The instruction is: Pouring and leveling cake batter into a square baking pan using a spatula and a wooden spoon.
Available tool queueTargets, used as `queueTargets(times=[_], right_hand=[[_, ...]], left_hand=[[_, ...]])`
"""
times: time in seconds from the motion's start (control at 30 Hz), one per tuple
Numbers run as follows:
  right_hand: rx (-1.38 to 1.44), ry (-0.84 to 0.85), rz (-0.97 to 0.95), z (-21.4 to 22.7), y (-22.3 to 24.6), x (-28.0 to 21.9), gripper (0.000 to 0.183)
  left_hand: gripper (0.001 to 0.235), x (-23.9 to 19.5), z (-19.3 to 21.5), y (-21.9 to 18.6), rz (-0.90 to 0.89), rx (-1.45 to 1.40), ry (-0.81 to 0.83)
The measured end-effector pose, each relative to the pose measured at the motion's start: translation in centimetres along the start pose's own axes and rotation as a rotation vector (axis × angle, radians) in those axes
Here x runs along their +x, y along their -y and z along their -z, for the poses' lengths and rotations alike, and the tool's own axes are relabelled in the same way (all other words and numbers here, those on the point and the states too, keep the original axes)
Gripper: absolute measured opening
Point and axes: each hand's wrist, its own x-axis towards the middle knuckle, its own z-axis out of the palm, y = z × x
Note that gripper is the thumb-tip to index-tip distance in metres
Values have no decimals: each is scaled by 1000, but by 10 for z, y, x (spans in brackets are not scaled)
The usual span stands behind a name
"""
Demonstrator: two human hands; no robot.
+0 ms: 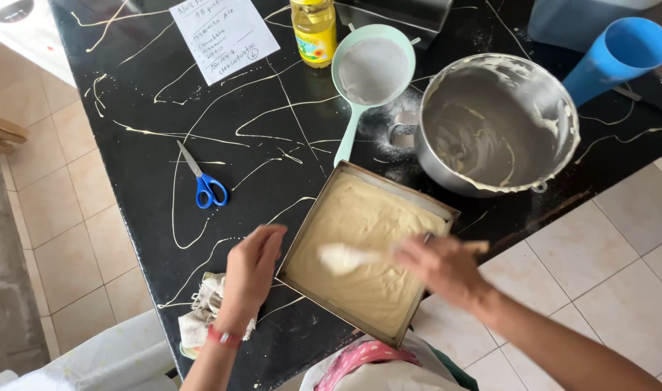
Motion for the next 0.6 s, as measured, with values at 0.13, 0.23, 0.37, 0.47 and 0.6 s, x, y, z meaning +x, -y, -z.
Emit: queueTargets(times=[0.13, 0.23, 0.37, 0.47, 0.6], right_hand=[[-214, -9, -318, 32, -16, 9, 9], [18, -38, -188, 11, 3, -9, 18], [10, -50, -64, 8, -5, -6, 11], [-93, -33, -296, 29, -14, 9, 5], [-137, -101, -273, 38, -3, 11, 13]], left_hand=[[19, 31, -20, -3, -364, 234, -22], [20, 59, -32, -6, -445, 365, -25], [24, 85, -54, -7, -418, 527, 78], [27, 99, -65, 1, -362, 689, 190], [23, 107, -73, 27, -351, 788, 235]])
